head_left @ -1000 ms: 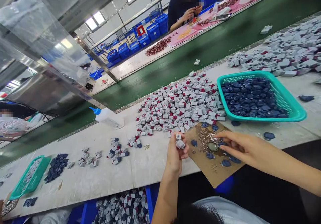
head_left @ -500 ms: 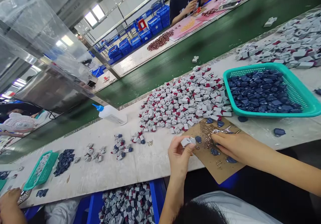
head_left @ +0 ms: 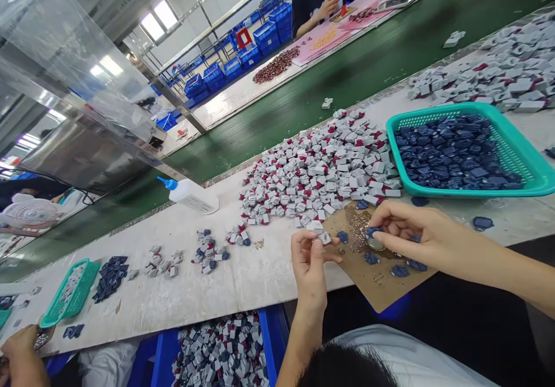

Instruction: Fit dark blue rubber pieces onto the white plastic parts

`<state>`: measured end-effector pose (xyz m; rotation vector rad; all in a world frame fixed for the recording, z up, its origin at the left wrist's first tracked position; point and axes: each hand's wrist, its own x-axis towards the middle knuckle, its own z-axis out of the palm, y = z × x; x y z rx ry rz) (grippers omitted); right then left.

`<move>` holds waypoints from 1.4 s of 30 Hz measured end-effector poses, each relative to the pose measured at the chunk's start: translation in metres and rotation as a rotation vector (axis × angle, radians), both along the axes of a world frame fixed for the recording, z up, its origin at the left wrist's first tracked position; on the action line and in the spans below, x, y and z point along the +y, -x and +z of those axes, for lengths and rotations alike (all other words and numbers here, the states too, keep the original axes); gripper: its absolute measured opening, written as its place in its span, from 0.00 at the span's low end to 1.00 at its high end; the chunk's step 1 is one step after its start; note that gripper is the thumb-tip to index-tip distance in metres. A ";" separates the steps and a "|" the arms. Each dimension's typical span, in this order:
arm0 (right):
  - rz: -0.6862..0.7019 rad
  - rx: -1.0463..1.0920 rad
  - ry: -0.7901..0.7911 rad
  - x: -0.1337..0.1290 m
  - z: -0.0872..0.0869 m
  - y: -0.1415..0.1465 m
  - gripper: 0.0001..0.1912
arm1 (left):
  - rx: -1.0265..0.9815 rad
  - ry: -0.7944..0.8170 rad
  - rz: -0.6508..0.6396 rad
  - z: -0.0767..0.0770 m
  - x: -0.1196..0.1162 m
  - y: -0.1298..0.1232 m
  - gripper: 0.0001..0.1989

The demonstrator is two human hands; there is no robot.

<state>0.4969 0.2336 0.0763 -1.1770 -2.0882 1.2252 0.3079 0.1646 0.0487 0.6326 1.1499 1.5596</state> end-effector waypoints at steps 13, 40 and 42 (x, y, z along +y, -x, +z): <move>-0.057 0.176 -0.053 -0.012 0.029 0.020 0.18 | -0.074 0.044 -0.012 0.010 0.003 -0.008 0.20; 0.158 0.247 0.304 -0.009 0.016 0.020 0.19 | -0.058 0.082 -0.296 -0.001 -0.005 -0.026 0.25; 0.140 0.266 0.361 -0.001 0.016 0.020 0.22 | 0.037 0.101 -0.403 0.002 -0.006 -0.022 0.24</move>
